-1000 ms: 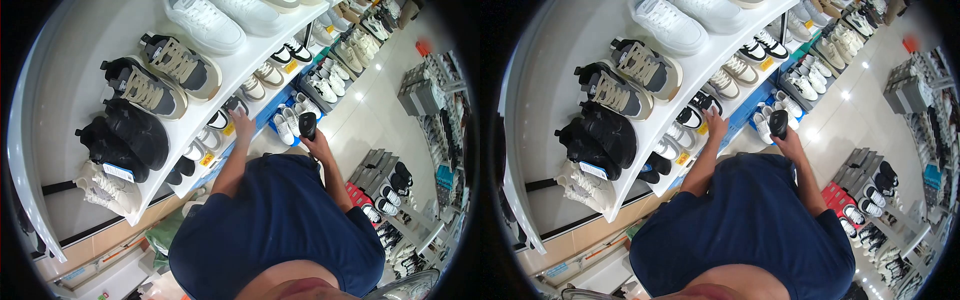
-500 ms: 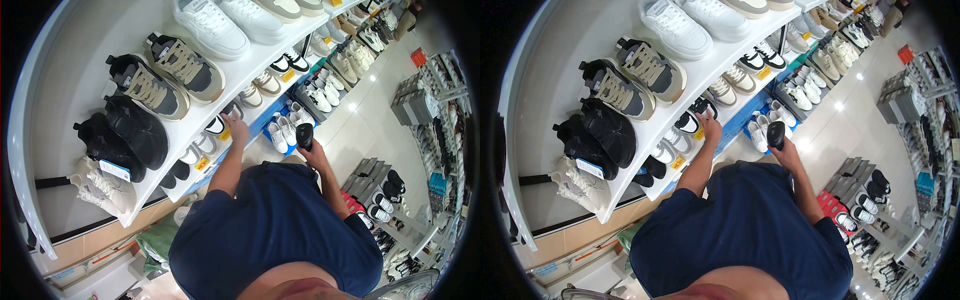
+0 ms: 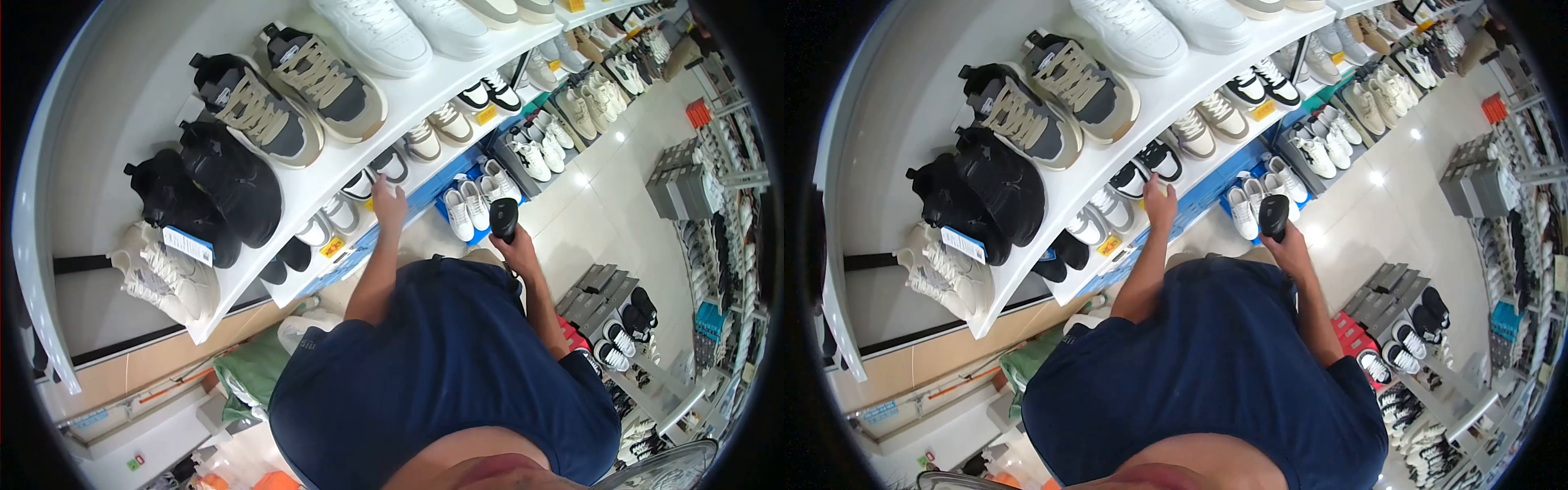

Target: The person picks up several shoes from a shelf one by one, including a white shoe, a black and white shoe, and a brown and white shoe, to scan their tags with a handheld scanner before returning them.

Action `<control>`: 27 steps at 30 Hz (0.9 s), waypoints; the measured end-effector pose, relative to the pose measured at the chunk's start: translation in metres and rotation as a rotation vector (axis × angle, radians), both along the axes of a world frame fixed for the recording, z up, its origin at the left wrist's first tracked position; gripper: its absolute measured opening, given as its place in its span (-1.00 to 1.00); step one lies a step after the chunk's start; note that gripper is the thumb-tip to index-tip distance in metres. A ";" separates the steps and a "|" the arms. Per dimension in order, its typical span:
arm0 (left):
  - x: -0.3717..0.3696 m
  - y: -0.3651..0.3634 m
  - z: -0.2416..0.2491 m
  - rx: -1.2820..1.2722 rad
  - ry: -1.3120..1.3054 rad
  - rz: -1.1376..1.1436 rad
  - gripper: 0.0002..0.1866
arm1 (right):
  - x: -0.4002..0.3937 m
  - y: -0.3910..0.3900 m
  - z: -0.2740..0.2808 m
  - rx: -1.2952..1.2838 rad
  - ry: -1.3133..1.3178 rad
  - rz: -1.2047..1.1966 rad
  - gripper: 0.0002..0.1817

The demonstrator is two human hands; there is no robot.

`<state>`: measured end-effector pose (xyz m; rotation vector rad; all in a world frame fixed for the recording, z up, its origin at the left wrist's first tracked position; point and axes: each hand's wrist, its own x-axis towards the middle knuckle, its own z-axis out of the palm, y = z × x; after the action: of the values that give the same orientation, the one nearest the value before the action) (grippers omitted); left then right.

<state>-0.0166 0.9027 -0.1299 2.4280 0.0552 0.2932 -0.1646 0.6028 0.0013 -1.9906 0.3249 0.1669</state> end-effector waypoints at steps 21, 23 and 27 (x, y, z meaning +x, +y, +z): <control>0.075 0.068 0.010 -0.171 -0.054 0.619 0.05 | -0.001 0.014 -0.012 -0.026 0.011 0.041 -0.55; 0.075 0.063 0.012 -0.144 -0.095 0.627 0.05 | -0.005 0.012 -0.014 -0.031 0.016 0.020 -0.55; 0.085 0.065 -0.010 -0.122 -0.123 0.663 0.05 | -0.007 0.010 -0.012 -0.018 0.015 -0.015 -0.55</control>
<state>0.0681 0.9679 -0.1398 2.1976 0.8053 0.7066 -0.1718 0.6133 -0.0111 -2.0051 0.3525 0.1700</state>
